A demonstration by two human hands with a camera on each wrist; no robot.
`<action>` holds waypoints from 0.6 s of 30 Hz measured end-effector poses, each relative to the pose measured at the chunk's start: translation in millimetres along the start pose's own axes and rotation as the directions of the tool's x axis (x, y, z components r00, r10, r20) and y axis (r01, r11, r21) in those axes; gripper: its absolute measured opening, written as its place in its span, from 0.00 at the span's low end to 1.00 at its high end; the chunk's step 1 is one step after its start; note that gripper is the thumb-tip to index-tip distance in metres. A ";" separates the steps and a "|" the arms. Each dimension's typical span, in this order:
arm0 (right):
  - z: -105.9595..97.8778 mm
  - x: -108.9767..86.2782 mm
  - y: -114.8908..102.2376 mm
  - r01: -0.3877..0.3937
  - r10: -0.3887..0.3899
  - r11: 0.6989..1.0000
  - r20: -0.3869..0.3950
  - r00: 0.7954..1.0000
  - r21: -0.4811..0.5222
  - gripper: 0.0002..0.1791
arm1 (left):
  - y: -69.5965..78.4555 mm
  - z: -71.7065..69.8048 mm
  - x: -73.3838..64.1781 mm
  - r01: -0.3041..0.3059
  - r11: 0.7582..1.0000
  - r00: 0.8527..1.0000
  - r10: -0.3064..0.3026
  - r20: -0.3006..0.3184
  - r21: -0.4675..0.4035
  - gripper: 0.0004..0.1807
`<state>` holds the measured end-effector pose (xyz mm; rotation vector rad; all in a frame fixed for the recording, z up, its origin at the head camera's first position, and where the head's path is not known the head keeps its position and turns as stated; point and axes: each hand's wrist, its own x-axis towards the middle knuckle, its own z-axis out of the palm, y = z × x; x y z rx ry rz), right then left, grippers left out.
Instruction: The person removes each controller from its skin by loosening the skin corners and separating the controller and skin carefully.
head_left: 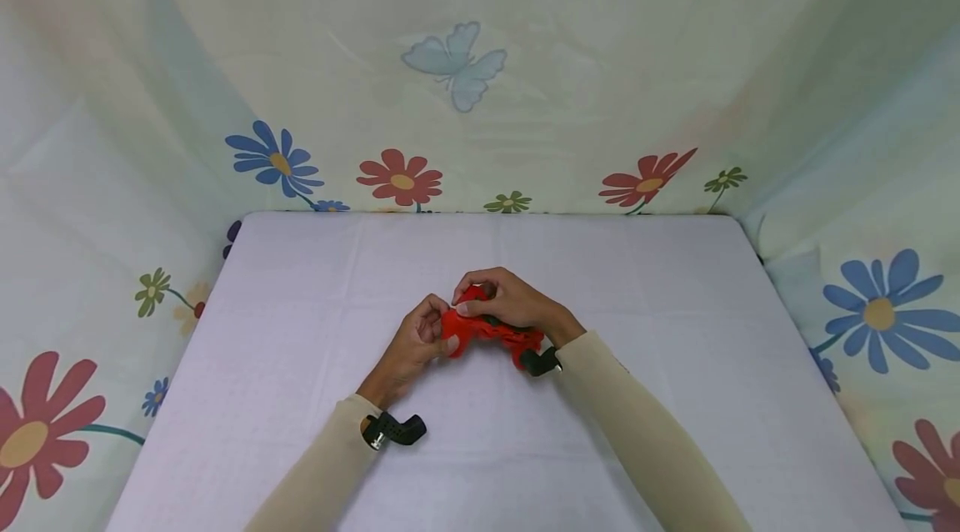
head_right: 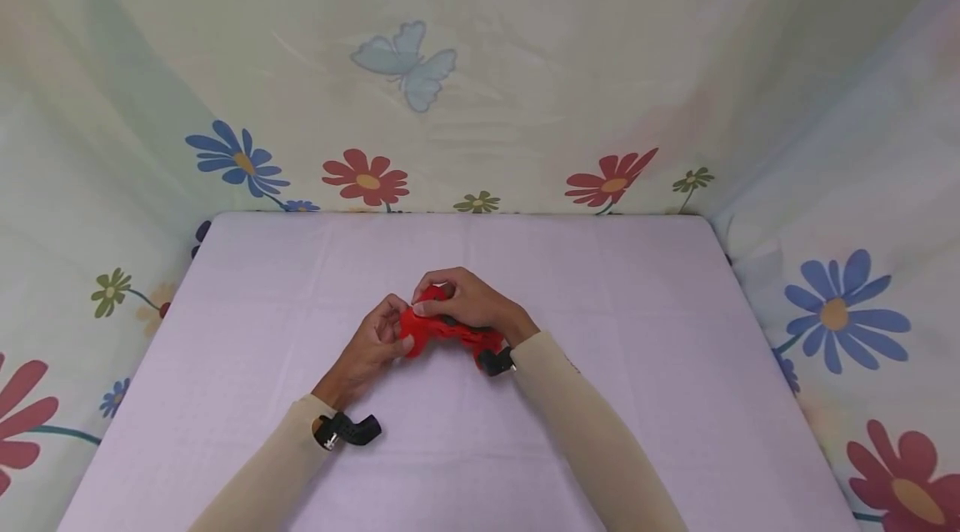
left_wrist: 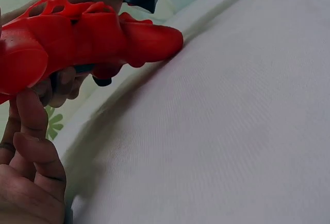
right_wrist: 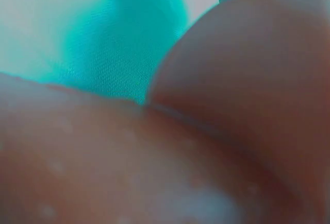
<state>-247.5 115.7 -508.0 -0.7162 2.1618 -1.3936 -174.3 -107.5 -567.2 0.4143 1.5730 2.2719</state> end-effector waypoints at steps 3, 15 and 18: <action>1.2 0.2 1.2 0.000 0.000 1.000 0.014 1.000 0.000 0.05 | 0.2 -1.8 -0.9 -0.013 1.000 0.999 0.012 0.033 0.023 0.20; 3.7 3.0 2.2 -0.020 0.020 1.000 -0.004 1.000 0.006 0.04 | 1.1 -1.7 -2.7 -0.024 0.999 1.000 0.023 0.012 0.046 0.17; 4.0 3.6 1.8 -0.025 0.025 1.000 -0.006 1.000 0.009 0.04 | 0.4 -2.1 -3.7 -0.034 0.998 0.999 0.034 0.003 0.053 0.17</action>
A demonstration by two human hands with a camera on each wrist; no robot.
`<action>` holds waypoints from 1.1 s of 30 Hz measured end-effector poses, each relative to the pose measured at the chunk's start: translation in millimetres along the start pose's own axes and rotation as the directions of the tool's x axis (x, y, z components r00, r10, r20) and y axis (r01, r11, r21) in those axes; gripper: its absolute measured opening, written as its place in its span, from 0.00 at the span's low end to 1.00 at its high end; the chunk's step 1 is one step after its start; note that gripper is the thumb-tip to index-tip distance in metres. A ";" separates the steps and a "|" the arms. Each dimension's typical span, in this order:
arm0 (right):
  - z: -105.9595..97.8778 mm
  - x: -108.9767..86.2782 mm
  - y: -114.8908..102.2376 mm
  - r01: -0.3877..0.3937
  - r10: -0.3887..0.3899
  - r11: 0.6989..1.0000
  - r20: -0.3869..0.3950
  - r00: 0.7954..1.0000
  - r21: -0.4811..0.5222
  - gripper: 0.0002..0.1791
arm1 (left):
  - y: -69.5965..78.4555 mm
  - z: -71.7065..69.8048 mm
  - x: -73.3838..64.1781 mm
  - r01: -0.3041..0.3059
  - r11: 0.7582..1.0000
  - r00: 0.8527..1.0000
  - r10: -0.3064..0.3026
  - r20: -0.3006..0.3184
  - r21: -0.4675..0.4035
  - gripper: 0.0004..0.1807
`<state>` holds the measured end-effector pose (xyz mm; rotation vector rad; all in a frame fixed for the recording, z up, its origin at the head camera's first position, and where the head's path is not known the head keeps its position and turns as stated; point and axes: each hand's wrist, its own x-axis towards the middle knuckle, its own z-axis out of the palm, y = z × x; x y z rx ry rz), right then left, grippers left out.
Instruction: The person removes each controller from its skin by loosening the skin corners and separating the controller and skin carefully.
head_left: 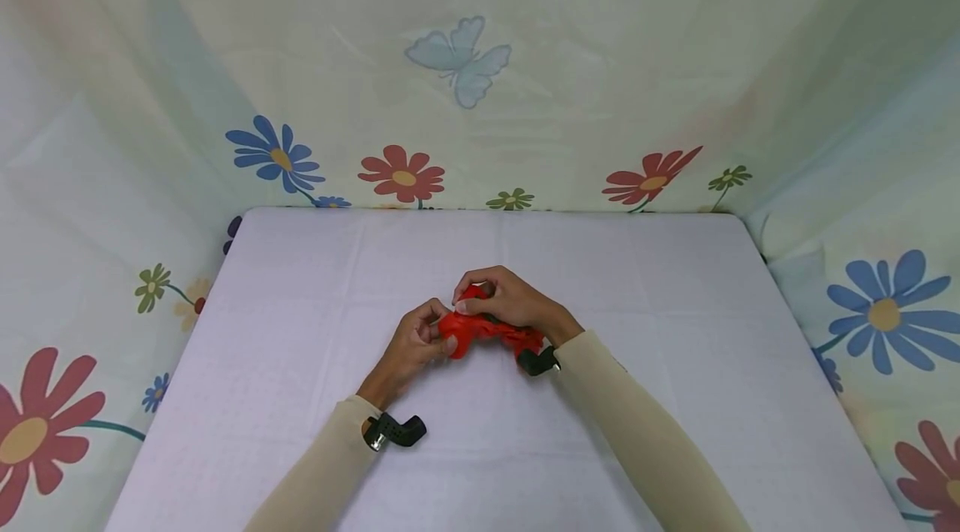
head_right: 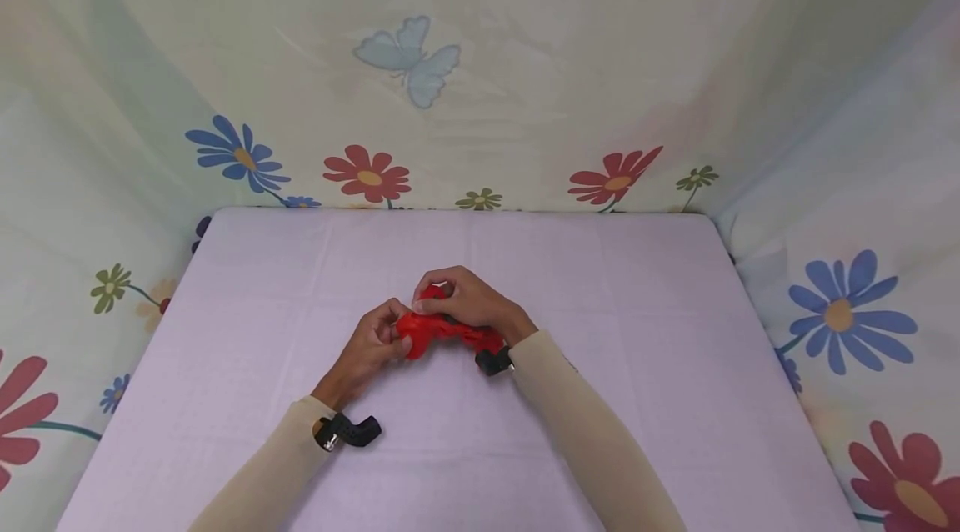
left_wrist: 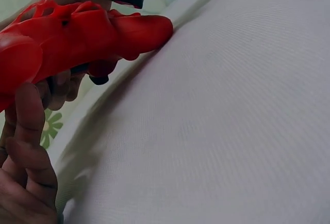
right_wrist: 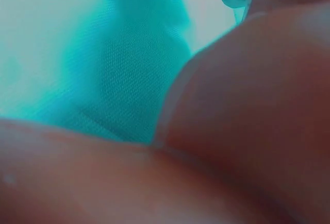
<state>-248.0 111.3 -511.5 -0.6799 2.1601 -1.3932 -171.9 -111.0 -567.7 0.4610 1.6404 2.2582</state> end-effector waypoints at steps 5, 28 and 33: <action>-1.0 -0.5 -1.0 -0.007 0.007 1.000 -0.024 1.000 0.005 0.05 | 0.7 0.6 -1.0 -0.013 0.999 0.999 0.014 -0.032 0.041 0.16; -0.6 -3.9 -2.0 -0.035 0.037 0.999 -0.081 0.996 0.022 0.06 | -2.4 7.5 1.8 0.017 0.999 0.992 -0.011 -0.127 0.051 0.21; 0.5 -6.1 -0.7 -0.044 0.048 0.998 -0.096 0.994 0.045 0.06 | -1.0 9.4 1.0 0.018 0.999 0.993 -0.013 -0.118 0.034 0.19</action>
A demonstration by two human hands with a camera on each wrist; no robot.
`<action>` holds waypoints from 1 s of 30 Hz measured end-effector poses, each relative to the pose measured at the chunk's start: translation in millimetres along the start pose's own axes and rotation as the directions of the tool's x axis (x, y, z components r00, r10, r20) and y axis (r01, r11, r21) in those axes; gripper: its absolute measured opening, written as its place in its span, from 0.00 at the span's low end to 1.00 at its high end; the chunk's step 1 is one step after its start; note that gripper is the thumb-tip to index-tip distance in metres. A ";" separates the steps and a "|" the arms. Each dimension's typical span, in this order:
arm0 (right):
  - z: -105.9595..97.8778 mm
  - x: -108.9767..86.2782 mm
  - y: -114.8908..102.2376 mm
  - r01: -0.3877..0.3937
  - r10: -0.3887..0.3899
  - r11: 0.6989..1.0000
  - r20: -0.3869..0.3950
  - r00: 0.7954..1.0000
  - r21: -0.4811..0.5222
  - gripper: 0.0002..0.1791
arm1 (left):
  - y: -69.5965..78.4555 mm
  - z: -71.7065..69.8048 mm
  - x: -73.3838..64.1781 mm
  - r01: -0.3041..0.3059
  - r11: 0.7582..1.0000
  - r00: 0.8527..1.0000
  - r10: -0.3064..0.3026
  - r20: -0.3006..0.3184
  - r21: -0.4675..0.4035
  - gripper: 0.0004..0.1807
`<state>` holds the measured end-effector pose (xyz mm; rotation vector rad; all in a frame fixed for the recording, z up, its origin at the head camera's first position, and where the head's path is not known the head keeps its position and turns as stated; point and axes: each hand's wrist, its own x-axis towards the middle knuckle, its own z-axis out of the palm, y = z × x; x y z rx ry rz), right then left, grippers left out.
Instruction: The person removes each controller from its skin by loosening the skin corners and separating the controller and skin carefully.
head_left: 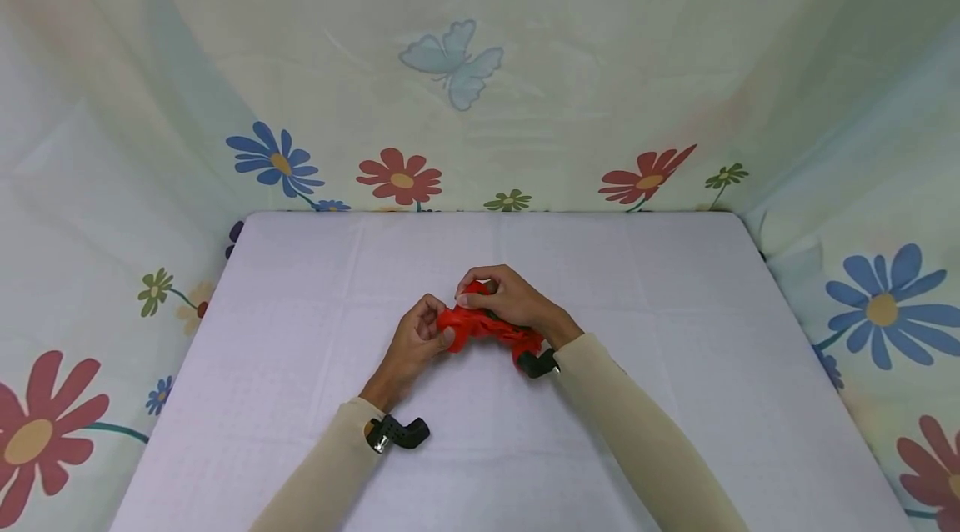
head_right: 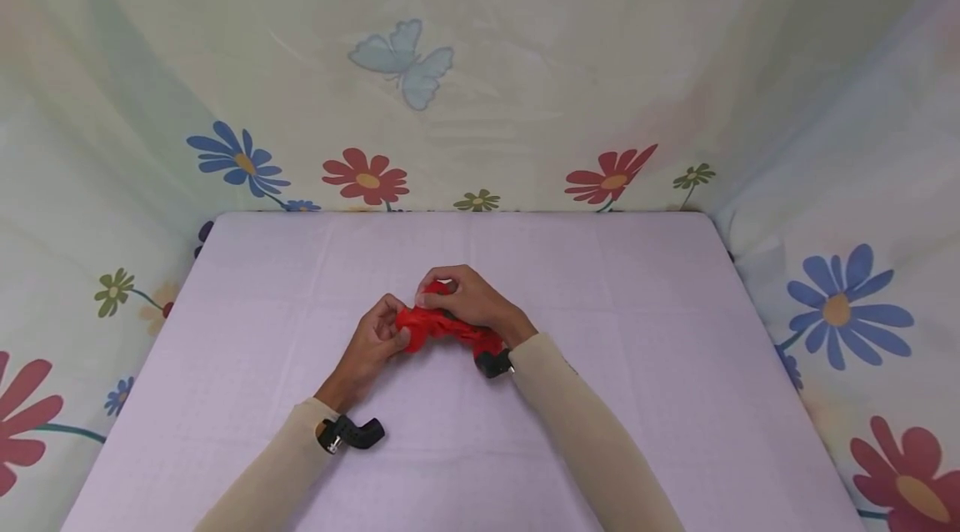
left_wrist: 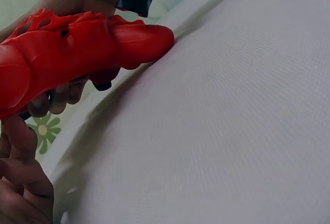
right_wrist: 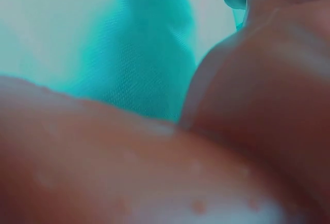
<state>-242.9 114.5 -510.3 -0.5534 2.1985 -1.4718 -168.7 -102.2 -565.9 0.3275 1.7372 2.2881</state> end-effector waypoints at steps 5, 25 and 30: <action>-0.9 -1.4 1.9 0.004 -0.004 1.000 -0.009 1.000 -0.015 0.05 | -1.3 2.3 -0.9 -0.017 1.000 1.000 0.017 0.002 -0.005 0.18; -4.9 -3.4 7.1 -0.129 0.123 0.991 -0.155 0.980 -0.028 0.07 | -8.9 18.8 -7.6 -0.048 0.968 0.993 0.072 -0.091 0.246 0.11; -10.9 -3.1 6.3 -0.136 0.133 0.990 -0.113 0.985 -0.025 0.10 | -10.0 19.3 -8.8 -0.063 0.940 0.993 0.092 -0.070 0.336 0.07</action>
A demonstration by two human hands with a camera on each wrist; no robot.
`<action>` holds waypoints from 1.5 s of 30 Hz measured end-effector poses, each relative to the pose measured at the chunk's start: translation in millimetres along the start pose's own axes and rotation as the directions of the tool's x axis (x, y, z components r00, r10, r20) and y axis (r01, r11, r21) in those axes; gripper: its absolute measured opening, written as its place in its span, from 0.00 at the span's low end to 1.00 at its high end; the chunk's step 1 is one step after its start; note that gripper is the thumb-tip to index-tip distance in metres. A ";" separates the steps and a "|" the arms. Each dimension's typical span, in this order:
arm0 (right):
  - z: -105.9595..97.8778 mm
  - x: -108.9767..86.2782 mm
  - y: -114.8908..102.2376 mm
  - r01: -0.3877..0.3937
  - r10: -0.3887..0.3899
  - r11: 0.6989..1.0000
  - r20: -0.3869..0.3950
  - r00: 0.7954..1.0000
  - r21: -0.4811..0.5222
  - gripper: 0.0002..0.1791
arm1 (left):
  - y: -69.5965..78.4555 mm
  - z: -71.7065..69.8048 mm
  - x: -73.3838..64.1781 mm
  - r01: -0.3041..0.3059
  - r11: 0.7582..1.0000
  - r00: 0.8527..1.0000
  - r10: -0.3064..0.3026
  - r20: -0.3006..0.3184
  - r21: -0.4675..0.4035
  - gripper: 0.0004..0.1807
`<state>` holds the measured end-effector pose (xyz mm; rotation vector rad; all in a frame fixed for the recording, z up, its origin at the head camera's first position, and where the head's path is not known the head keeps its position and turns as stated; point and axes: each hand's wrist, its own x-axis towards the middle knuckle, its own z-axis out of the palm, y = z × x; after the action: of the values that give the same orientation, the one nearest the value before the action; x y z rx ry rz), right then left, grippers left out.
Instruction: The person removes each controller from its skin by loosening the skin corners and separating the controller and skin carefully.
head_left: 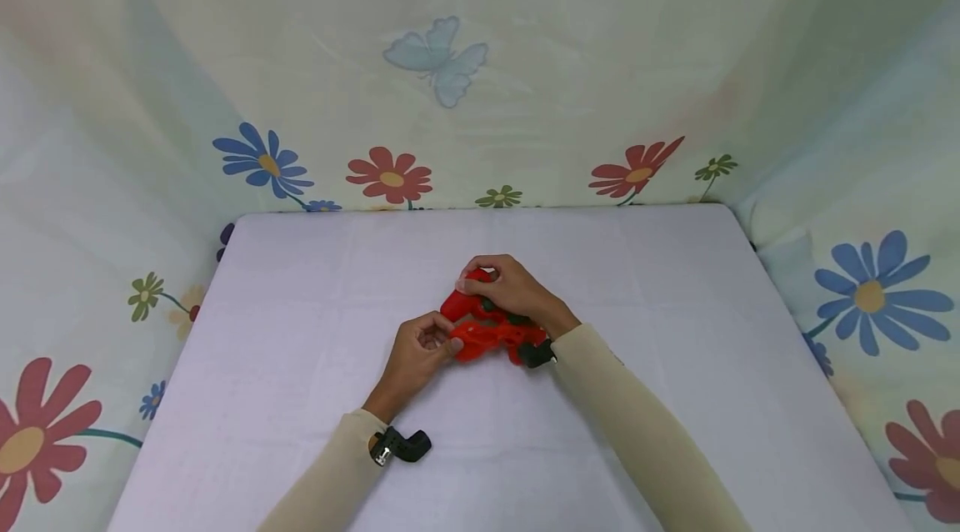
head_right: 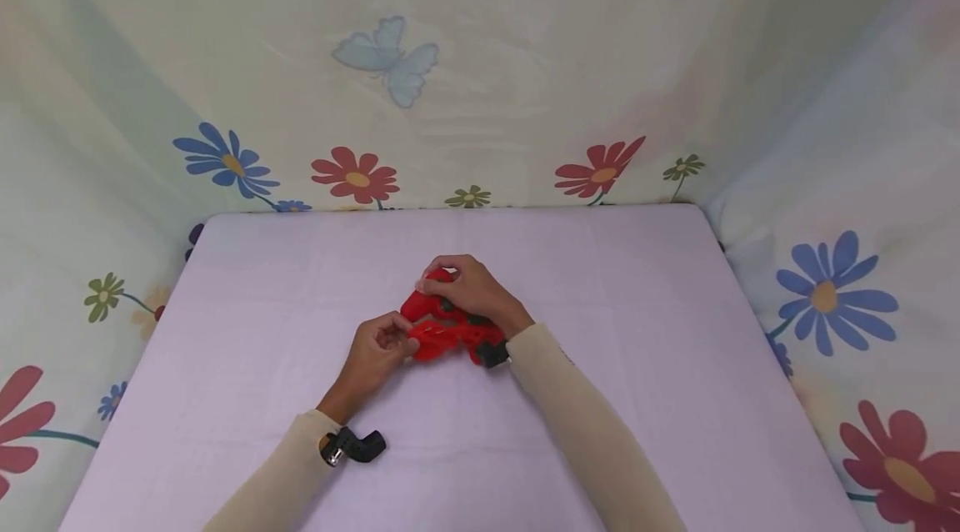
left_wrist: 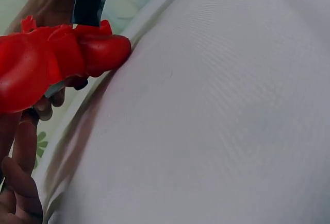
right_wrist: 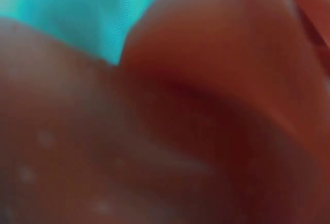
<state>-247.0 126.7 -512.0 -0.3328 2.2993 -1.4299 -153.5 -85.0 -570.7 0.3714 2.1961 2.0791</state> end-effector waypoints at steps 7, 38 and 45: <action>-1.1 1.0 -2.1 0.032 -0.025 0.995 0.083 0.996 -0.089 0.13 | -0.9 -5.9 -1.3 -0.021 0.997 0.999 0.023 -0.025 0.069 0.11; -37.9 -66.7 24.2 0.105 -0.139 0.979 -0.190 0.972 -0.175 0.16 | 42.2 -14.9 45.2 -0.099 0.938 0.995 0.099 0.016 0.333 0.16; -36.8 -87.5 51.3 0.113 -0.133 0.988 -0.215 0.968 -0.102 0.20 | 48.1 -1.0 67.2 -0.103 0.937 0.983 0.044 0.181 0.335 0.18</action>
<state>-185.6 214.5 -524.6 -0.3651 2.5676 -1.4929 -213.3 -67.9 -516.3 0.6441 2.4677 1.6162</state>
